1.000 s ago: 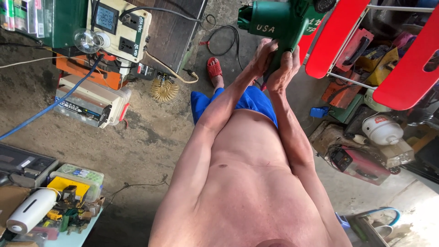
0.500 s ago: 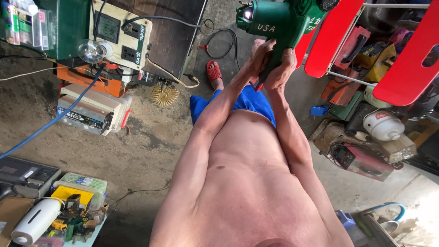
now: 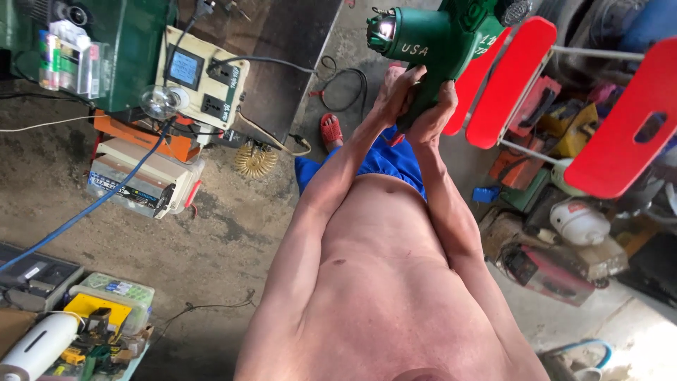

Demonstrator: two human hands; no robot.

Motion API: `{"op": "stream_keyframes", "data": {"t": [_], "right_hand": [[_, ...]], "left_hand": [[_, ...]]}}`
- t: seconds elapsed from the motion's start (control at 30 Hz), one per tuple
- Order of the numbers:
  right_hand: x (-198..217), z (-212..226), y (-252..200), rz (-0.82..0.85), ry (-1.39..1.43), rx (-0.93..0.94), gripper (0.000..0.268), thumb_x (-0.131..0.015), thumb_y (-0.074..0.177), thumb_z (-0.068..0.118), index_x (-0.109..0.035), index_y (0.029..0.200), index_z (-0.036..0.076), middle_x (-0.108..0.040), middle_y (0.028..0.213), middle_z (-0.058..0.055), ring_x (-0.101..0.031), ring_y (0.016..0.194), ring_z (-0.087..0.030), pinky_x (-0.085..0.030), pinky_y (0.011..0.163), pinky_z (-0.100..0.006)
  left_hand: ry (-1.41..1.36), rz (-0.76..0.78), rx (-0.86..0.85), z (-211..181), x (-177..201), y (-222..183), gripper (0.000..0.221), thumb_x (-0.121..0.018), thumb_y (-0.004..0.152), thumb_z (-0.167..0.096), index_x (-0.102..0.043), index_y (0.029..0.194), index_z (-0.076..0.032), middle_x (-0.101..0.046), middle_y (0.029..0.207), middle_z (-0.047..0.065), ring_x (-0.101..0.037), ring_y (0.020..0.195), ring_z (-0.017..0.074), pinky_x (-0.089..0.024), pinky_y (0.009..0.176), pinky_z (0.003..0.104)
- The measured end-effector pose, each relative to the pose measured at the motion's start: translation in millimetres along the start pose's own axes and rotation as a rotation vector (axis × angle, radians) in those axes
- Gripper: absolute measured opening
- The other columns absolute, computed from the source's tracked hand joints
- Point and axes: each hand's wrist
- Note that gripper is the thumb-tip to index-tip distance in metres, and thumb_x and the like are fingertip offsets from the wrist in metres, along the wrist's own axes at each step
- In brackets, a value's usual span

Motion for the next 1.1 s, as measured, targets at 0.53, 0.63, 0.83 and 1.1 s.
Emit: {"op": "stream_keyframes", "data": {"t": [0.53,0.63,0.83,1.1], "right_hand": [[-41.8,-16.8,230.7,0.437,0.032,-0.282,0.073,-0.03,0.097,0.064,-0.061,0.066,0.005,-0.056,0.052,-0.015,-0.059,0.041,-0.025,-0.045,0.037,-0.029],[-48.7,-1.7,274.1,0.569,-0.025,-0.293,0.074,-0.029,0.1,0.062,-0.06,0.063,0.006,-0.057,0.051,-0.013,-0.058,0.039,-0.022,-0.044,0.036,-0.029],[-70.7,21.6,321.6,0.697,0.07,-0.597,0.065,-0.046,0.084,0.067,-0.054,0.067,0.006,-0.048,0.052,-0.011,-0.045,0.041,-0.022,-0.036,0.039,-0.034],[-84.7,15.1,327.5,0.731,0.052,-0.633,0.064,-0.044,0.087,0.064,-0.06,0.079,0.003,-0.05,0.053,-0.012,-0.045,0.041,-0.022,-0.037,0.042,-0.033]], "left_hand": [[-0.22,-0.435,-0.049,-69.5,-24.8,176.0,0.04,-0.066,0.081,-0.036,-0.056,0.061,-0.004,-0.044,0.045,0.01,-0.048,0.03,0.0222,-0.034,0.034,0.032],[-0.273,-0.553,-0.052,-65.9,-37.9,216.2,0.04,-0.066,0.087,-0.038,-0.069,0.086,0.002,-0.051,0.05,0.011,-0.051,0.03,0.0251,-0.036,0.038,0.035],[-0.471,-0.668,-0.123,-129.1,-58.8,215.0,0.041,-0.066,0.085,-0.039,-0.054,0.056,-0.012,-0.042,0.039,0.002,-0.036,0.027,0.0139,-0.02,0.03,0.03],[-0.608,-0.634,-0.21,-127.2,-46.9,223.7,0.04,-0.066,0.088,-0.036,-0.056,0.057,-0.013,-0.042,0.039,0.001,-0.034,0.028,0.014,-0.021,0.031,0.031]]}}
Point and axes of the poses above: each hand's wrist, its own y-axis towards the middle knuckle, its own x-axis out of the back of the hand, z = x × y
